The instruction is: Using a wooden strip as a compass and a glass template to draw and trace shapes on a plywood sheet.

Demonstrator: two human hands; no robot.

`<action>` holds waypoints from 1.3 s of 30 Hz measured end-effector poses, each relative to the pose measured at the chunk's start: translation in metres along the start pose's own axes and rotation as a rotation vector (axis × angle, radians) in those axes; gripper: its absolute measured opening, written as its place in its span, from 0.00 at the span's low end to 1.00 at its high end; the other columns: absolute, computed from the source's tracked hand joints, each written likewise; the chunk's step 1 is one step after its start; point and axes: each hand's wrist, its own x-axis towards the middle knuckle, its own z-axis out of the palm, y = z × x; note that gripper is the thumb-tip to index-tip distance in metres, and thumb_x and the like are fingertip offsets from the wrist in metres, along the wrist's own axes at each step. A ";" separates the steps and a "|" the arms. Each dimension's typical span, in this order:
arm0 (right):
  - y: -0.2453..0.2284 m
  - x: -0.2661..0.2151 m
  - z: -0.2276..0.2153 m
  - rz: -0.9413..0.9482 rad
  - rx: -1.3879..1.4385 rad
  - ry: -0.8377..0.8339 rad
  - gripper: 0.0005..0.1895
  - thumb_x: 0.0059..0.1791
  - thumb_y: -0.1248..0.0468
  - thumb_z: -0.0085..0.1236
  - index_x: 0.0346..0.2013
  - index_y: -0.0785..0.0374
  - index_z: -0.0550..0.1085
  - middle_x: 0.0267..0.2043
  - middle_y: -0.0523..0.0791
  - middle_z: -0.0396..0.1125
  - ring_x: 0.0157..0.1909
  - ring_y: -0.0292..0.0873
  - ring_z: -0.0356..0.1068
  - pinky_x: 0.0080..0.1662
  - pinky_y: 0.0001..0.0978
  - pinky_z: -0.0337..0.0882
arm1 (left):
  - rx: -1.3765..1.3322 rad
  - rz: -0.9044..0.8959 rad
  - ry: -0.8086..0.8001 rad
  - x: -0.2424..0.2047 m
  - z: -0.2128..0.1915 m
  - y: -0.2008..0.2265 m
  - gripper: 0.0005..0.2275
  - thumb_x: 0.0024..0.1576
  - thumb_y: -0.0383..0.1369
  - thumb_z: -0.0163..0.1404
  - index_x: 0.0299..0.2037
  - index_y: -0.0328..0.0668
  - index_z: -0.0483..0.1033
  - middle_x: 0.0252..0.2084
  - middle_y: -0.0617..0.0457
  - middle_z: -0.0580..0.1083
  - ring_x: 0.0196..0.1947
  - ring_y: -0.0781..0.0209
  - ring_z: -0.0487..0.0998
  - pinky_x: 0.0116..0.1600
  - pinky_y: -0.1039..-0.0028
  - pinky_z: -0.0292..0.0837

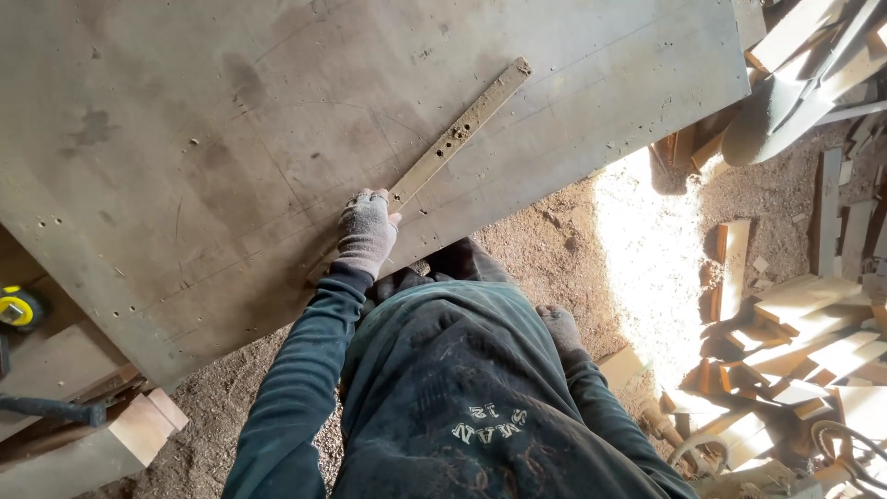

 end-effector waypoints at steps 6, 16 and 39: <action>-0.015 -0.006 -0.005 -0.016 0.052 -0.020 0.22 0.55 0.49 0.48 0.49 0.60 0.81 0.48 0.57 0.76 0.61 0.58 0.70 0.59 0.51 0.69 | 0.003 -0.012 0.018 -0.006 -0.004 0.002 0.22 0.57 0.44 0.57 0.58 0.43 0.73 0.52 0.43 0.74 0.51 0.42 0.79 0.52 0.56 0.77; 0.008 0.027 -0.016 -0.015 0.146 0.050 0.21 0.55 0.50 0.52 0.52 0.63 0.79 0.39 0.56 0.76 0.51 0.53 0.75 0.51 0.48 0.73 | -0.023 -0.010 0.153 -0.005 0.001 -0.001 0.21 0.56 0.43 0.56 0.55 0.41 0.72 0.48 0.44 0.73 0.48 0.41 0.79 0.47 0.55 0.77; -0.083 0.021 -0.064 -0.162 -0.265 -0.082 0.23 0.54 0.49 0.53 0.59 0.57 0.77 0.58 0.54 0.72 0.67 0.58 0.64 0.65 0.51 0.64 | -0.561 -0.619 0.440 -0.155 -0.078 -0.112 0.13 0.63 0.31 0.47 0.53 0.41 0.82 0.48 0.40 0.80 0.51 0.41 0.80 0.56 0.57 0.75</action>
